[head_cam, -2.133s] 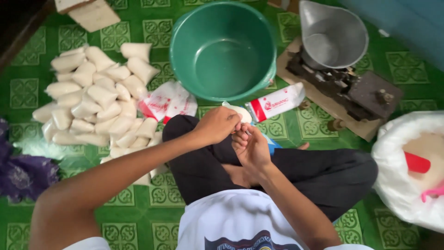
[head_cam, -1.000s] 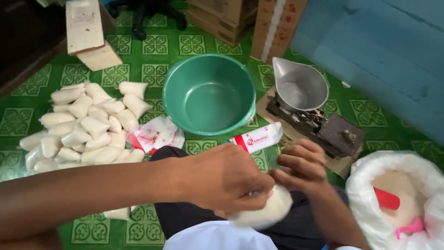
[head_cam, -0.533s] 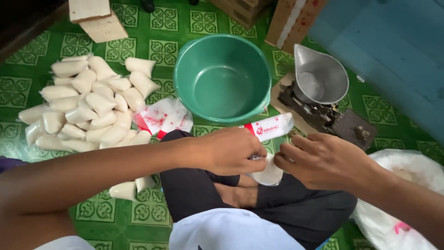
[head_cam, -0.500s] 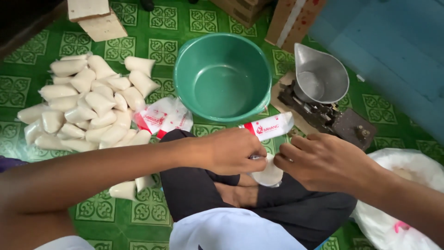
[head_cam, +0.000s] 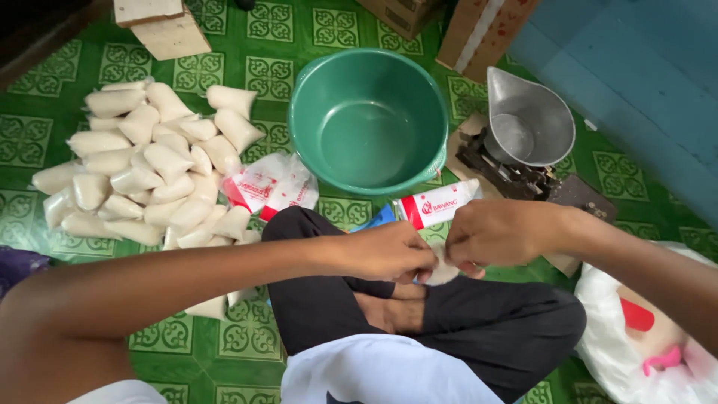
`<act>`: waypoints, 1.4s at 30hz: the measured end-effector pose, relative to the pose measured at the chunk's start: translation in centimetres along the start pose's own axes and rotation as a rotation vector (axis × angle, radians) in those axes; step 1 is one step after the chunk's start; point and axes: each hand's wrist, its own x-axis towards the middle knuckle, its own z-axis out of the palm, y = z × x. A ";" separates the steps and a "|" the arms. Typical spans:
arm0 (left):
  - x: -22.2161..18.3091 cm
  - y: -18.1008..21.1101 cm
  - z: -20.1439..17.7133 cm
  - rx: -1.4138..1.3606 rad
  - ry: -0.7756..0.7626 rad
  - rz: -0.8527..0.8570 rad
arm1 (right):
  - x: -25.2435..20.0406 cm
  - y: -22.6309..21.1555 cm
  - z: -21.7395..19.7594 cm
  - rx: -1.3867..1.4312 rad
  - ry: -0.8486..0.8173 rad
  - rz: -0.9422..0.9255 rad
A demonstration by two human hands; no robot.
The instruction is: Manually twisting and tying plastic bags filled with white powder to seal them for packaging.
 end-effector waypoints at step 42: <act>-4.7 -3.2 -1.4 1.167 0.620 0.474 | 6.7 2.5 7.2 -0.262 1.098 -0.855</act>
